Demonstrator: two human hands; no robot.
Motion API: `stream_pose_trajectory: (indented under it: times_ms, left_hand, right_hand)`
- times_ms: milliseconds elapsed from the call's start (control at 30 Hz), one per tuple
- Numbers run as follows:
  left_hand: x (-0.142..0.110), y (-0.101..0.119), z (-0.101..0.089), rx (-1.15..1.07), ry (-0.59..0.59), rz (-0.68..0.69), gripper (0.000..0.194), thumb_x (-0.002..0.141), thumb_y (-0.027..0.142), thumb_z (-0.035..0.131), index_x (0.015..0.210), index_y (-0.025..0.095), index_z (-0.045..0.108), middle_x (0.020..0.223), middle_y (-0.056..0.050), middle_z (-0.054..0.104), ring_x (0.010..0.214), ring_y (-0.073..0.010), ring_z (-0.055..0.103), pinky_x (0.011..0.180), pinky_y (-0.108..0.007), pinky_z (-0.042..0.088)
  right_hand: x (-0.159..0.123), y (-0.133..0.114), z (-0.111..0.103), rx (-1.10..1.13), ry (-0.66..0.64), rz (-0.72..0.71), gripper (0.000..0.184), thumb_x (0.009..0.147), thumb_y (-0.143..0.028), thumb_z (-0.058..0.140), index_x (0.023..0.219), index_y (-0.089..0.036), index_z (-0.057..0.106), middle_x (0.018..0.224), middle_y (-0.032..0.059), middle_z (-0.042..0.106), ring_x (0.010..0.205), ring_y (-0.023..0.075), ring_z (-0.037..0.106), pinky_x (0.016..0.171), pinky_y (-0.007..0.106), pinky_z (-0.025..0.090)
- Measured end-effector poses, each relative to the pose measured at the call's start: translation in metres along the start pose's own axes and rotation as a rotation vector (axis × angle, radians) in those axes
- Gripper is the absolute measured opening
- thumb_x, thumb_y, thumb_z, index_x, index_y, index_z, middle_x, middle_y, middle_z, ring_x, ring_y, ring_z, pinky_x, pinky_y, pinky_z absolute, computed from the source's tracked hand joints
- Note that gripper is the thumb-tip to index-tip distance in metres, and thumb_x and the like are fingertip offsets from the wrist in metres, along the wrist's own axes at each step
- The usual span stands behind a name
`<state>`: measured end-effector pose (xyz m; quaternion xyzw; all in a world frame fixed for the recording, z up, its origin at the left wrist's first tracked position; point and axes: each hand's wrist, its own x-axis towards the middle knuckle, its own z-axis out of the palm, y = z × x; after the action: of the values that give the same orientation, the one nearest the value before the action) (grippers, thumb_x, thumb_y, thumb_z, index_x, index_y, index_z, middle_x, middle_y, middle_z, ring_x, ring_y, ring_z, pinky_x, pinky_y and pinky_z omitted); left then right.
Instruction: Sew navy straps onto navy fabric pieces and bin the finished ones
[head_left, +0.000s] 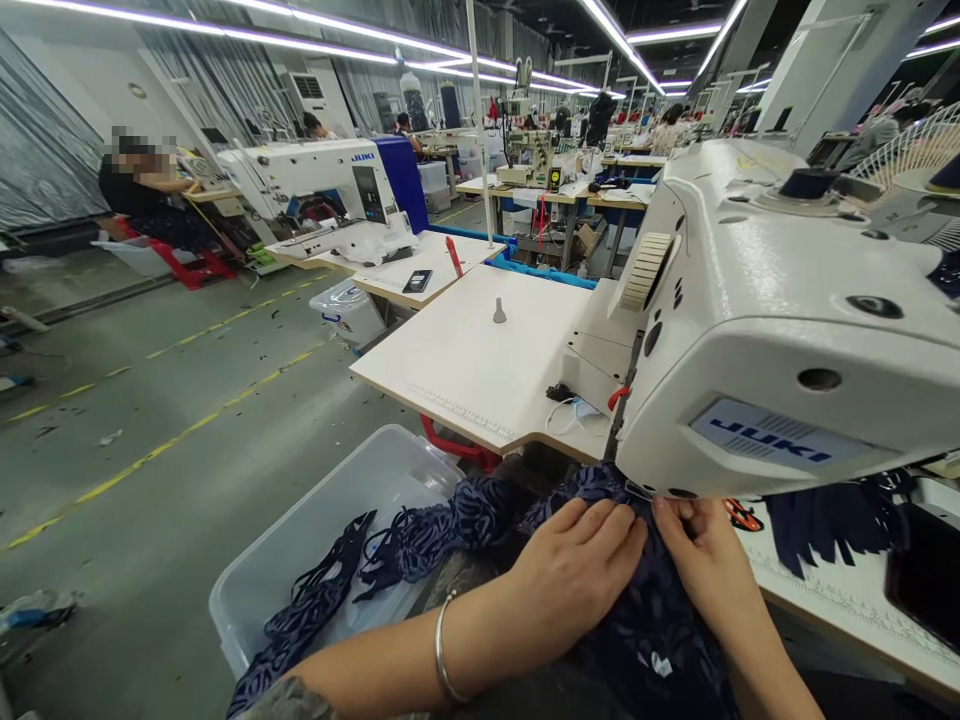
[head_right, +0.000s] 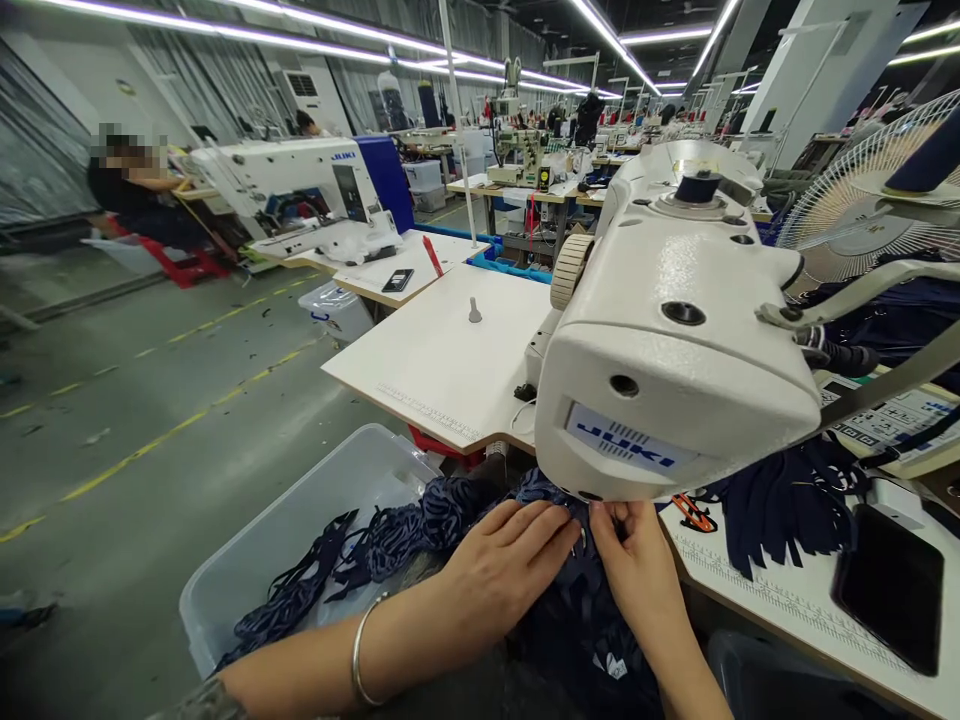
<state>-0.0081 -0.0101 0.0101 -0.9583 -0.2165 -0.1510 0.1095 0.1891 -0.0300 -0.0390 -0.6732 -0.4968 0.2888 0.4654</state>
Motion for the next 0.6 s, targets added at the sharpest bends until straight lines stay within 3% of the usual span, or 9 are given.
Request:
stream_pose_trajectory:
  times_ms: [333,600]
  left_hand:
    - [0.003,0.010,0.008,0.082,0.012,-0.080,0.041,0.099,0.021,0.037,0.136,0.008,0.049,0.133,-0.009,0.050,0.122,-0.0223,0.041,0.099,-0.035,0.031]
    - [0.006,0.014,0.011,0.113,0.019,-0.116,0.040,0.098,0.019,0.039,0.135,0.008,0.051,0.130,-0.010,0.051,0.120,-0.0228,0.041,0.097,-0.034,0.031]
  right_hand:
    - [0.015,0.005,-0.005,-0.102,-0.007,-0.025,0.018,0.082,-0.036,0.057,0.069,-0.025,0.051,0.060,0.0008,0.059,0.072,0.0219,0.060,0.070,0.031,0.047]
    - [0.014,-0.007,-0.007,-0.177,-0.013,-0.029,0.014,0.079,-0.035,0.056,0.075,-0.022,0.062,0.071,0.0057,0.070,0.069,0.0234,0.062,0.060,0.029,0.045]
